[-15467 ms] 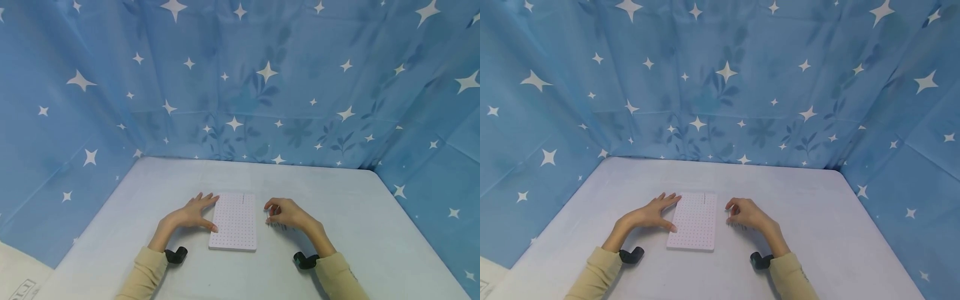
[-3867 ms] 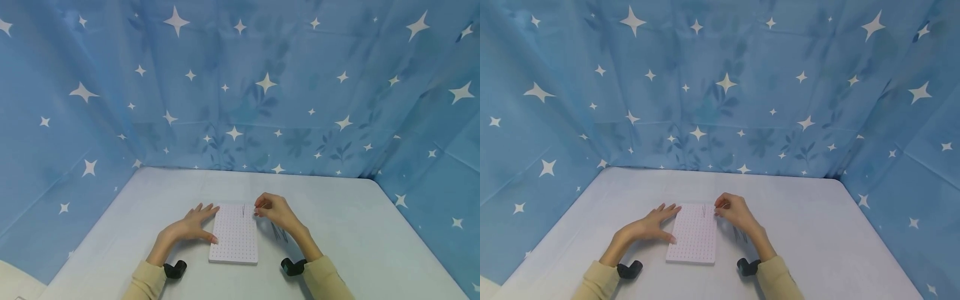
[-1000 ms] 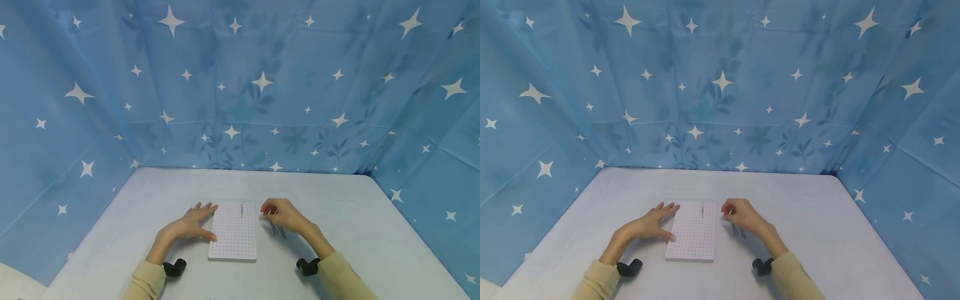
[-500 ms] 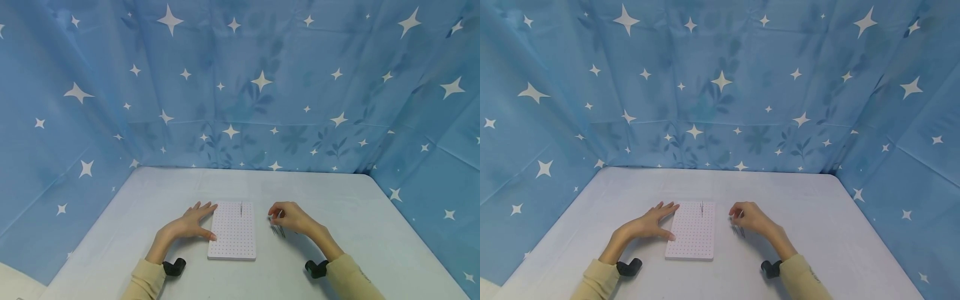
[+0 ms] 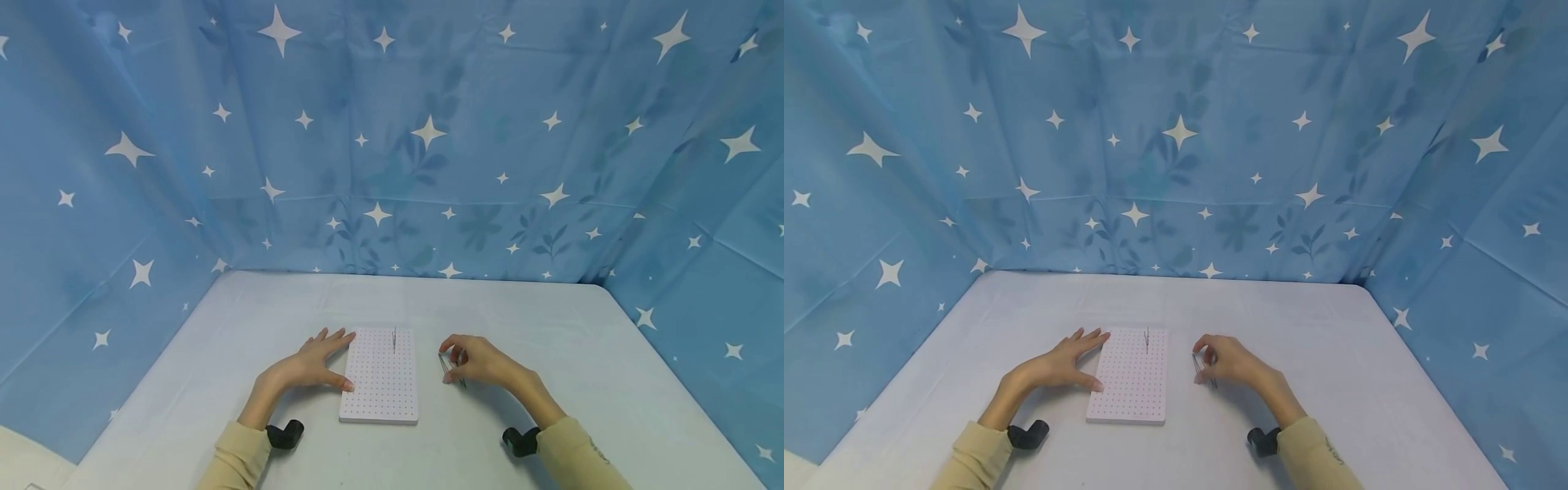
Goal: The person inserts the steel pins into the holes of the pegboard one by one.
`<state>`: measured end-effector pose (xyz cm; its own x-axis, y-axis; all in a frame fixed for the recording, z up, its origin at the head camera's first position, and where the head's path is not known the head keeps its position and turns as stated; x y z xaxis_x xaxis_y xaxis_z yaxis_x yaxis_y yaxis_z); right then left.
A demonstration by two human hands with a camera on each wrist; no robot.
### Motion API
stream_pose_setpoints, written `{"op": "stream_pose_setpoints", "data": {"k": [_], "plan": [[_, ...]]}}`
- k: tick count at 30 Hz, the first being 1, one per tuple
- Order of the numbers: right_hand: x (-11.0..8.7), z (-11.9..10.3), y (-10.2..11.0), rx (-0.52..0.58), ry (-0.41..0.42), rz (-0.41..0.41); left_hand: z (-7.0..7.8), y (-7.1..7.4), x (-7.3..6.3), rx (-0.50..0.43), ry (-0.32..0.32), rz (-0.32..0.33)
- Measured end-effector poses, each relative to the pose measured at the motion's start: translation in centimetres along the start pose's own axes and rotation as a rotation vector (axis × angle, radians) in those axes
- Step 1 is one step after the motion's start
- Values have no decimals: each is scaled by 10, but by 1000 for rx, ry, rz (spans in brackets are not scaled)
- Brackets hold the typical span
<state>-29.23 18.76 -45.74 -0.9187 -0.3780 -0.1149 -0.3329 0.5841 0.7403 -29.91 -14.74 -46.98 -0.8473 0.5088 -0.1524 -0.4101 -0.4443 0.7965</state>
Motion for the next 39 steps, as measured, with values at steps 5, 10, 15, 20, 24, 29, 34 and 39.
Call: {"op": "stream_pose_setpoints", "data": {"k": [5, 10, 15, 20, 24, 29, 34, 39], "plan": [[2, 0, -2, -17, -6, -7, 0, -1, -2, -9, -13, -2], [4, 1, -4, -46, 23, -24, -4, -2, -1, -29, -10, 2], [5, 0, -2, -57, 41, -45, -10, -5, 4, -4, -1, 10], [5, 1, -1, -69, 35, -39, -12, -6, 6, 9, 2, 13], [4, 1, -2, -54, 12, -23, -11, -6, 5, 13, 10, 5], [3, 0, -3, -37, 17, -8, -8, -5, 3, 15, 10, 16], [0, -1, -1, -4, 51, 14, -4, -3, 1, -2, -3, 14], [-1, -3, 0, 25, 88, 46, 1, 0, -2, -2, -4, 1]]}}
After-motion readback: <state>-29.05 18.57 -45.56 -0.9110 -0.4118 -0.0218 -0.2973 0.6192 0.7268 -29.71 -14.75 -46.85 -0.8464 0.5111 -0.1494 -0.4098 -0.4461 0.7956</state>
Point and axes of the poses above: each hand's wrist, its own x-axis towards the middle knuckle, its own y-axis out of the back of the hand, z = x × y, the point moved 4 cm from there along x, towards the middle knuckle, and after that the axes turned 4 degrees about x, right-handed, at the moved point
